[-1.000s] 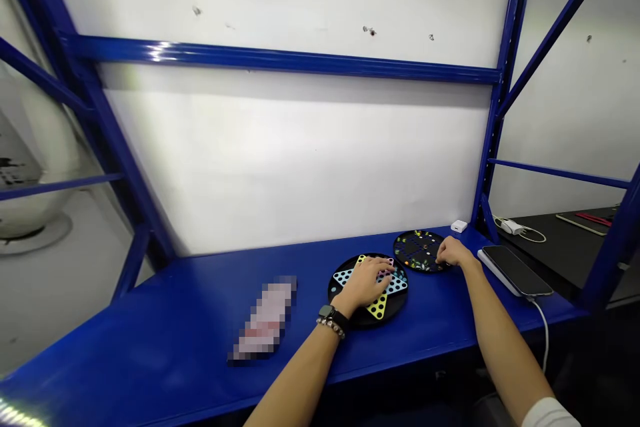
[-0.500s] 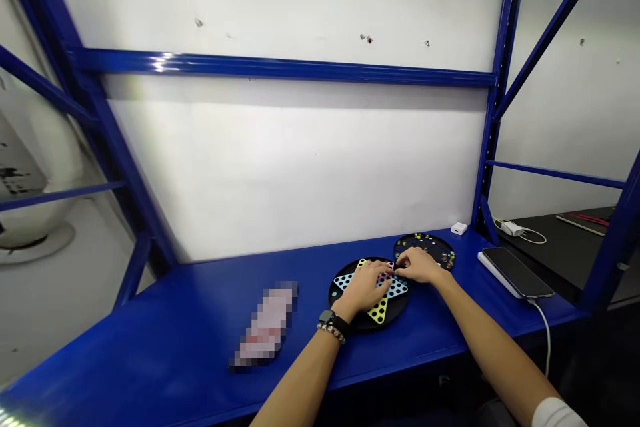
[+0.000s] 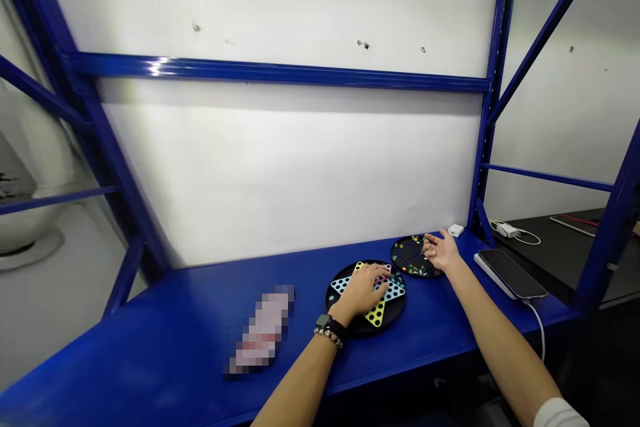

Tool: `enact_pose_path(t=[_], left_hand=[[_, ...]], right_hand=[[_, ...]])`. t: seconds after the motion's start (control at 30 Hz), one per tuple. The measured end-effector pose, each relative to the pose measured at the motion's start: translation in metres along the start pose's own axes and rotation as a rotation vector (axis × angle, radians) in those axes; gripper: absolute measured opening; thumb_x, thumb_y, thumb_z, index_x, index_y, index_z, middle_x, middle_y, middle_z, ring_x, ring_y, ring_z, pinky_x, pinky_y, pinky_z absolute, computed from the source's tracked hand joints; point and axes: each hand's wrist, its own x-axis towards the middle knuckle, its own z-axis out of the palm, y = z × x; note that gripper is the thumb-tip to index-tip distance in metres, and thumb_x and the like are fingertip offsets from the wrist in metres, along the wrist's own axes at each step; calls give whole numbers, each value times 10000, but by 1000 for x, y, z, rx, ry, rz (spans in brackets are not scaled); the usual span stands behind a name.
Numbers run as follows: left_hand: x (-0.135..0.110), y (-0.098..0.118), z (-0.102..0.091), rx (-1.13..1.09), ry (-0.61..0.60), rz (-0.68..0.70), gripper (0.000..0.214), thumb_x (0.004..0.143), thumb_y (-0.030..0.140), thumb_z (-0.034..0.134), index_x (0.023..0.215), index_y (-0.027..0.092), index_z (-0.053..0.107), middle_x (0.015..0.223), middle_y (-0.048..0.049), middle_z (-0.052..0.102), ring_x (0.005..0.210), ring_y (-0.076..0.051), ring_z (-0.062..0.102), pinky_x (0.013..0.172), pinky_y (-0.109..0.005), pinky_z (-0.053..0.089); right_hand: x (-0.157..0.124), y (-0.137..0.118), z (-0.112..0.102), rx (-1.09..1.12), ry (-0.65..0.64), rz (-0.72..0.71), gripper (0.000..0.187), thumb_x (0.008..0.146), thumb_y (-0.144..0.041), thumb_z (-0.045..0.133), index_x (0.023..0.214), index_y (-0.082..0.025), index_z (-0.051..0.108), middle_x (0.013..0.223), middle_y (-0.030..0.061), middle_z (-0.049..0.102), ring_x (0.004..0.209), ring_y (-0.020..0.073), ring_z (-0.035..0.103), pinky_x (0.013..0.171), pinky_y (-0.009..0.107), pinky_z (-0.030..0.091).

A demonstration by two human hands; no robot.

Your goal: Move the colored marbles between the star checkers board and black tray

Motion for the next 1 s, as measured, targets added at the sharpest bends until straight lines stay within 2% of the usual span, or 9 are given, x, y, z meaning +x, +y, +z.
enact_pose_path(t=[0.17,0.27,0.33,0.4,0.47,0.6,0.7,0.83,1.0], left_hand=[[0,0,-1,-8,-1,-10,300,903,316,532,1139,244,703,1296,-44,666,1178,-253,593,1062,-422,432],[0,0,0,-6,-4,-2,292,908,323,532,1135,249,699,1289,-35,668,1179,-240,593,1069,-404,426],[1,0,0,-6,-5,2,283,910,321,532,1128,251,698,1283,-34,669,1176,-235,595,1070,-397,425],[1,0,0,-8,-1,2,278,910,316,534,1125,251,698,1277,-34,671,1174,-235,596,1070,-396,425],[1,0,0,-6,-3,-4,276,905,309,539,1123,249,697,1273,-33,672,1174,-238,595,1075,-401,421],[0,2,-1,-4,-10,-17,275,907,326,538,1119,249,694,1271,-30,670,1181,-242,590,1083,-408,414],[0,2,0,-8,-3,-14,279,907,320,537,1130,249,689,1271,-30,671,1187,-240,585,1088,-409,412],[0,2,0,-4,3,-8,280,900,303,546,1131,239,689,1272,-38,672,1193,-247,581,1091,-418,407],[1,2,-1,1,-1,-6,277,893,304,537,1115,245,692,1253,-34,676,1162,-237,597,1063,-399,428]], right_hand=[[6,2,-4,-605,154,-230,295,952,-381,372,781,-195,523,633,-8,495,458,92,382,419,198,246],[2,12,1,-844,156,-319,270,872,-365,565,673,-183,580,615,13,559,565,130,488,524,232,324],[-3,18,5,-1178,157,-389,334,884,-371,552,612,-183,601,657,49,624,675,172,567,619,258,367],[-9,23,9,-1546,163,-421,416,931,-395,459,619,-183,634,743,91,678,753,206,617,686,285,390],[-14,27,12,-1758,159,-402,445,946,-413,415,669,-174,669,833,132,706,808,240,651,722,310,411],[-18,36,16,-1927,159,-384,431,949,-428,400,857,-155,720,1009,176,717,925,294,678,773,348,446],[-19,44,19,-2013,139,-410,419,962,-414,390,981,-159,721,1087,173,712,981,293,679,809,353,457],[-22,57,25,-2130,80,-507,385,980,-342,383,1033,-150,712,1065,169,724,977,270,686,823,338,455],[-20,67,29,-2203,75,-568,405,997,-287,349,1012,-119,717,1030,189,728,951,270,697,808,338,458]])
